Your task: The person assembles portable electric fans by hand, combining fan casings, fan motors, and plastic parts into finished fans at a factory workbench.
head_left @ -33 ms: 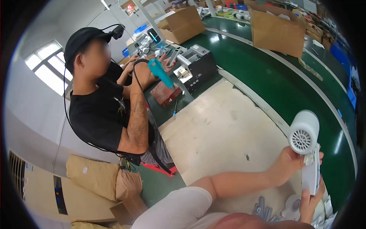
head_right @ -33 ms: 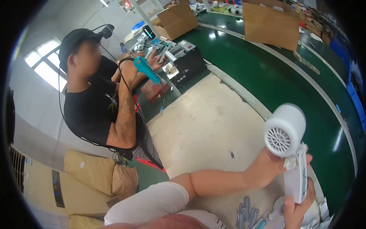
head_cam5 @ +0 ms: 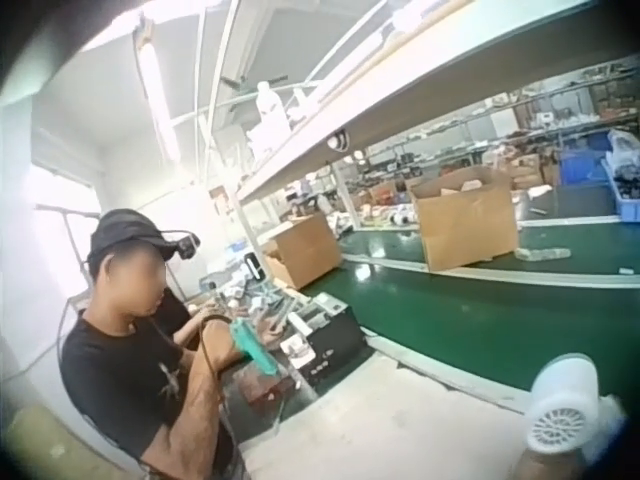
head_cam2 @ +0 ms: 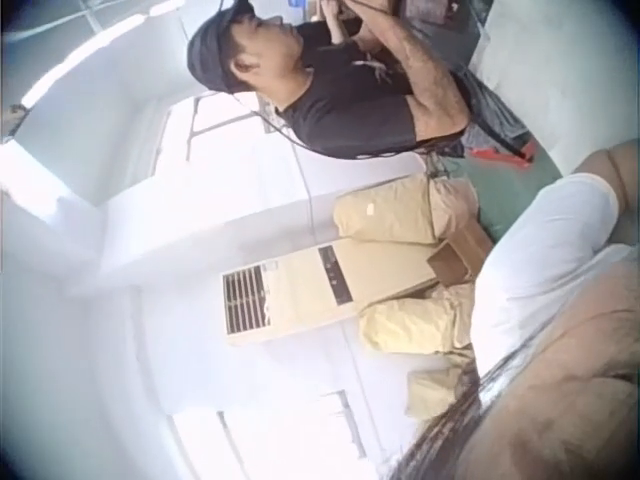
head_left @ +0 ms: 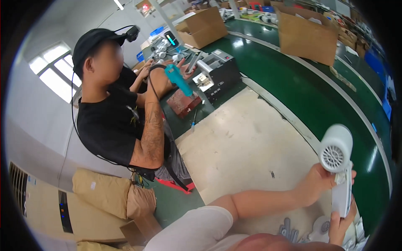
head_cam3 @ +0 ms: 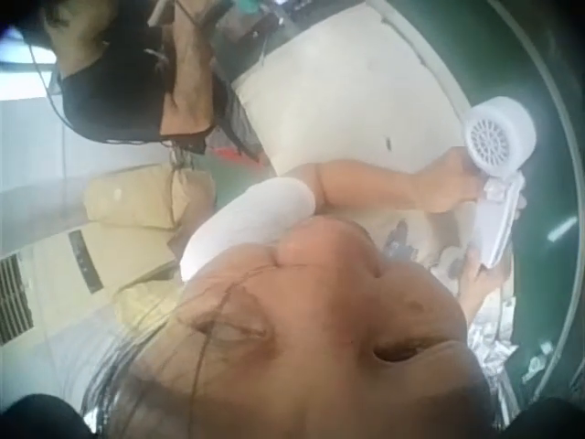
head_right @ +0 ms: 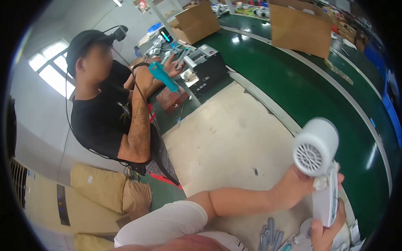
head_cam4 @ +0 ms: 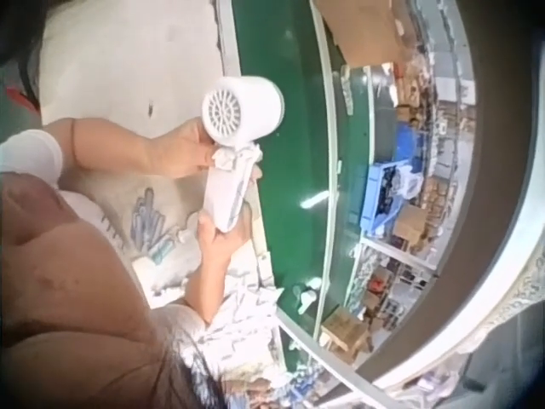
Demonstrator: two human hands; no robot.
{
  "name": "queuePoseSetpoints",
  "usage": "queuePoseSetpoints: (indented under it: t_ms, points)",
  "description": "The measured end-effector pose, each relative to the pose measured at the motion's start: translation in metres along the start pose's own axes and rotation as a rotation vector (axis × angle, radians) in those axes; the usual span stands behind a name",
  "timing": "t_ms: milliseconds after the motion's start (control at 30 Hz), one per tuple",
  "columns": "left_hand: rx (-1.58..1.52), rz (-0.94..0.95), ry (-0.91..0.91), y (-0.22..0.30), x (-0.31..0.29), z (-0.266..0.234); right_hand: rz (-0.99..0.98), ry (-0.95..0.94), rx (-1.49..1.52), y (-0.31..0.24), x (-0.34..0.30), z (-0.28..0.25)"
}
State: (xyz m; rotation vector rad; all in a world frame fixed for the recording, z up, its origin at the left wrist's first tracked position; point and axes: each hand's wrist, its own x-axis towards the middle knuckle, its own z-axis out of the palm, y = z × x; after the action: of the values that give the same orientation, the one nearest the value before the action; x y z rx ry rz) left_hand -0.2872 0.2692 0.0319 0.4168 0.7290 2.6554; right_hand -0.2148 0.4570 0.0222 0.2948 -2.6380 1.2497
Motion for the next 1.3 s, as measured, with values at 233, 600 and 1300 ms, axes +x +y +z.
queuePoseSetpoints:
  t_ms: [233,600,1300]
  points:
    - [-0.046,-0.065,-0.085,-0.005,0.009,0.001,0.062,-0.018,-0.064,0.021,-0.007,-0.009]
    - [-0.111,0.0,-0.024,-0.002,0.009,0.006,0.082,0.102,0.038,0.059,-0.021,-0.01]
    - [-0.215,0.055,-0.093,-0.004,0.011,0.002,-0.104,-0.065,0.128,0.009,0.018,-0.008]
